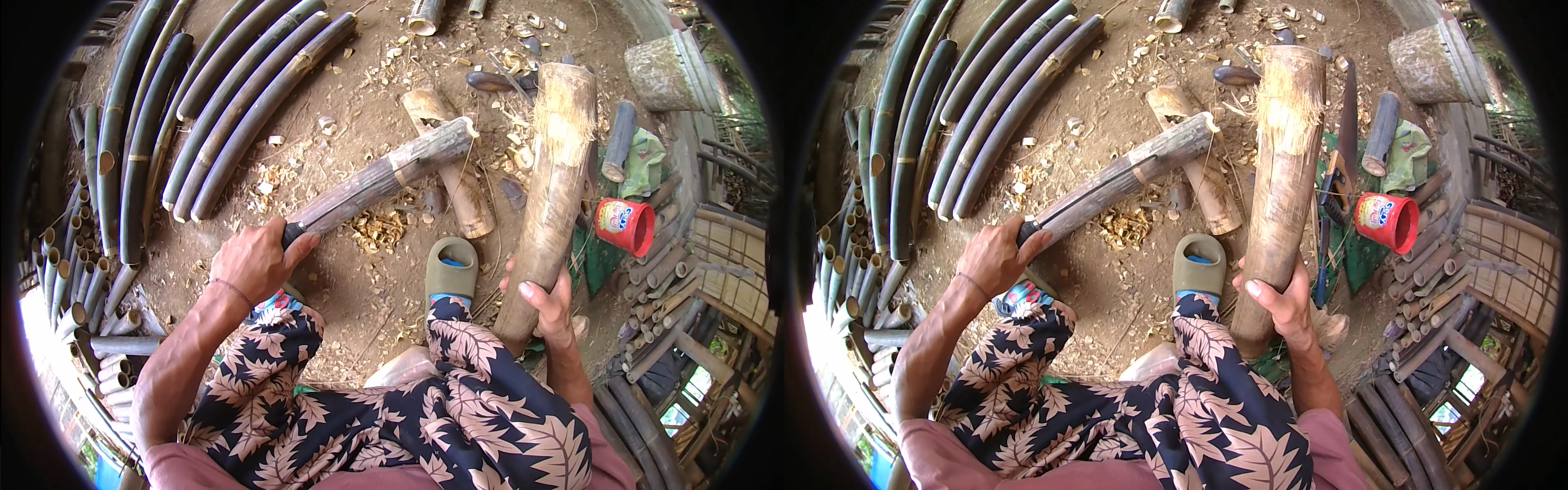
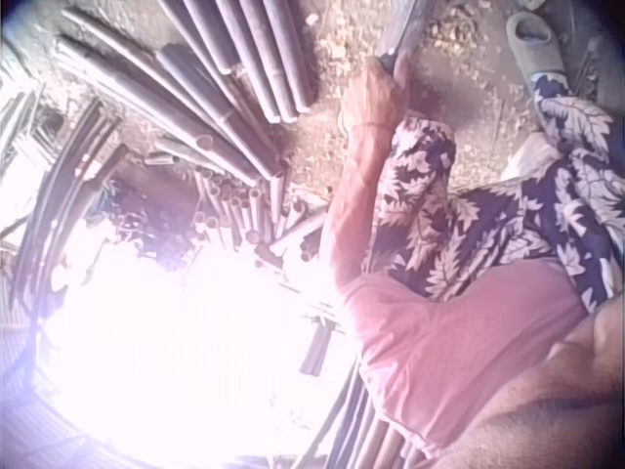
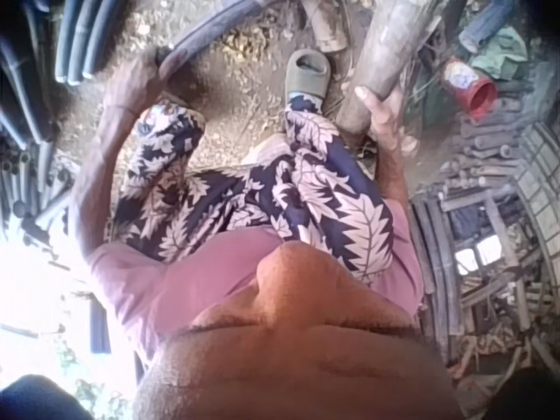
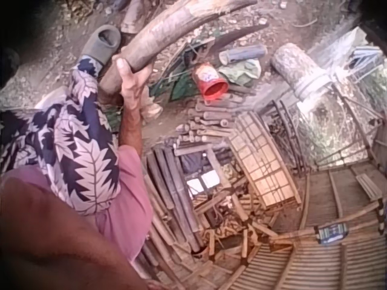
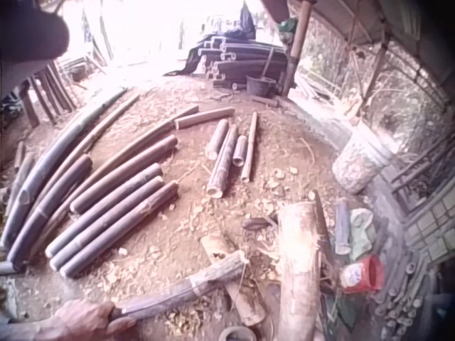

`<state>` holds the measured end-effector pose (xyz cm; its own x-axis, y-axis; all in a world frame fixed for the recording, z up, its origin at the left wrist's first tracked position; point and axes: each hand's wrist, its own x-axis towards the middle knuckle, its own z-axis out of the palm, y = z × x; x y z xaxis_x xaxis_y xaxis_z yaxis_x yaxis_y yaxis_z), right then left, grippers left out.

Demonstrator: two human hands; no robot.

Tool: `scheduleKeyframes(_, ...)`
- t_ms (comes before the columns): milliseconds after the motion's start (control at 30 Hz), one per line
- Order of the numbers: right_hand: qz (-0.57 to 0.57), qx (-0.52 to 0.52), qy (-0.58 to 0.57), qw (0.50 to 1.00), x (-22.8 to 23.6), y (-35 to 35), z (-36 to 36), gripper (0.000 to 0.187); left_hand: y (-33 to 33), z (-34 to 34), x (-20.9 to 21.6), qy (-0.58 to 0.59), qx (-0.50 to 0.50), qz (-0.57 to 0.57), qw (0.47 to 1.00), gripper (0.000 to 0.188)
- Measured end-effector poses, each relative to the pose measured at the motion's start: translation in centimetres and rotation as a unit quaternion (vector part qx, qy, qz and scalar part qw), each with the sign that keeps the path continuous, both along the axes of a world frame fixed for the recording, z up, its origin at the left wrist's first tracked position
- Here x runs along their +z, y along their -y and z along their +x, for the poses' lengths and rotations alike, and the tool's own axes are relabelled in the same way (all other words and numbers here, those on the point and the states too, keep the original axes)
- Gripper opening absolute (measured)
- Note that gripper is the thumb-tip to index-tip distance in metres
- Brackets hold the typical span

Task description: The person uses a saw and a knife to cut and trim bamboo stalks on the ground.

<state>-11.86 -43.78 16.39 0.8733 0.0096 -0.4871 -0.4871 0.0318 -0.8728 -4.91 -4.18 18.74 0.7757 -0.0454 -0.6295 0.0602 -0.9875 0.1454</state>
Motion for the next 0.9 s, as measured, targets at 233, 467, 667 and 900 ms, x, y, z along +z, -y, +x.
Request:
scheduleKeyframes(233,-0.045,0.048,0.011,0.998,-1.3,-0.2,-0.6,0.070,0.9,0.3,0.6,-0.028,0.008,0.018,0.999,0.063)
scheduleKeyframes(467,-0.157,0.171,0.067,0.970,-3.1,-2.0,0.9,0.073,1.7,0.6,1.7,0.005,-0.010,0.019,1.000,0.061)
scheduleKeyframes(667,0.009,-0.015,0.175,0.984,-7.2,-0.7,-1.1,0.055,3.1,1.7,2.5,-0.039,-0.017,0.040,0.998,0.059)
scheduleKeyframes(900,-0.084,0.040,0.110,0.990,-4.4,0.6,1.8,0.054,3.3,2.2,3.8,-0.031,-0.014,0.042,0.999,0.058)
